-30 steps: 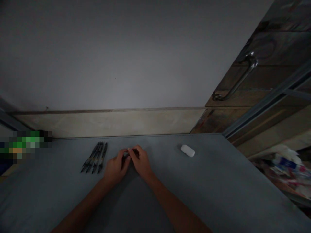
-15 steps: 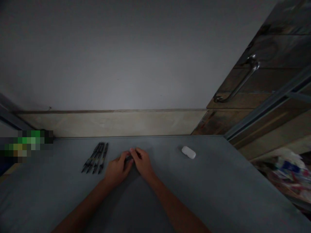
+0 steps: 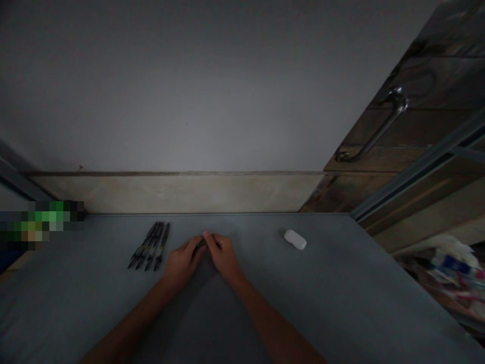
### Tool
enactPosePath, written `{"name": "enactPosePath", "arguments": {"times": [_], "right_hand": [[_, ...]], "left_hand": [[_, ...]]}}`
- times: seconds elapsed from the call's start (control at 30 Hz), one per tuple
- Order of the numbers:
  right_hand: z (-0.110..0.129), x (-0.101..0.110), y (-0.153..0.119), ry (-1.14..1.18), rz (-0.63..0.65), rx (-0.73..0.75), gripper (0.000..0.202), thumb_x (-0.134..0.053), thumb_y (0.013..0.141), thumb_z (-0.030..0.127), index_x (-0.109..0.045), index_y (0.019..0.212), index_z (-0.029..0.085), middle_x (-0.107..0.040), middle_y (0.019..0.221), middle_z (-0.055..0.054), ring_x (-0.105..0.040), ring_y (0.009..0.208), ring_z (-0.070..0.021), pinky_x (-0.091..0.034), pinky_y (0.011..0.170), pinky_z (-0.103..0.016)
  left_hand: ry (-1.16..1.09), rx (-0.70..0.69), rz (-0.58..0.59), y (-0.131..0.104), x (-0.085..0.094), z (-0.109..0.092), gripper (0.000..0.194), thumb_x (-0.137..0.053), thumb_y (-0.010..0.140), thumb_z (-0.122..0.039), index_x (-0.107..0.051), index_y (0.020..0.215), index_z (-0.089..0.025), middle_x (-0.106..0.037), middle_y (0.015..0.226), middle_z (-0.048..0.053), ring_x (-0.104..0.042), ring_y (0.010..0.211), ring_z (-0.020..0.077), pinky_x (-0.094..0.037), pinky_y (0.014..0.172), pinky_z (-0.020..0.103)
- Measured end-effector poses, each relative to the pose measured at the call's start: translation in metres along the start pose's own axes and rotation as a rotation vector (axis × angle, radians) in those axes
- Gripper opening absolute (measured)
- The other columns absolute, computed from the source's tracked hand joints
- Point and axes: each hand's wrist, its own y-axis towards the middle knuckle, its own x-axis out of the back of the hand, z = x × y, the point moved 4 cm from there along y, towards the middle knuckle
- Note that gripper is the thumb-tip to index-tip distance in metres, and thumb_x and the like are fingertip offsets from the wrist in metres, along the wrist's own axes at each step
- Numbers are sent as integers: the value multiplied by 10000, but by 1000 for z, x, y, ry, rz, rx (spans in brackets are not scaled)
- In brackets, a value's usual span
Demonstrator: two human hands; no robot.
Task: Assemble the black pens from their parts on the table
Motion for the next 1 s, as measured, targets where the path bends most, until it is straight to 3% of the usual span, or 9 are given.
{"name": "enactPosePath", "arguments": {"times": [0.2,0.37,0.57,0.77,0.9,1.0], "right_hand": [[1,1,0,21,-14,-54,561,-680,984,736,-554,678,282,-501,623,52,-474,602,-174,-405,599,-315],[0,3,2,7,-24,-57,597,-726,949,718,-488,615,284,-410,607,66,-405,606,-163,-353,602,-323],[-4,-1,0,2,-4,-71,604,-666,967,743,-492,611,287,-422,597,61,-407,587,-165,-342,588,-324],[-3,1,2,-14,5,-68,597,-709,945,725,-524,594,279,-436,580,56,-415,581,-167,-338,589,-332],[-2,0,0,-6,10,-72,645,-661,984,747,-477,572,287,-413,557,54,-403,561,-168,-337,574,-338],[0,1,-1,-3,-5,-55,580,-735,955,693,-513,608,284,-460,601,53,-450,600,-177,-363,595,-333]], "left_hand": [[33,45,26,1,-1,3,334,-503,1182,-194,-828,1188,-274,-934,1099,58,-911,928,236,-660,735,261],[17,8,19,0,-5,2,283,-597,1174,-292,-794,1378,-293,-940,1185,56,-916,976,249,-697,780,288],[50,1,-3,-1,-8,6,359,-479,1184,-226,-829,1126,-286,-932,1037,59,-909,874,258,-679,690,291],[14,-14,-24,-2,-5,1,276,-582,1160,-249,-786,1342,-287,-943,1155,50,-919,956,248,-698,759,282],[69,30,3,-1,-4,1,297,-547,1152,-160,-819,1163,-275,-939,1035,56,-916,883,244,-647,703,252],[59,74,19,0,-1,1,290,-531,1163,-182,-807,1169,-272,-936,1007,63,-914,859,251,-631,694,259]]}}
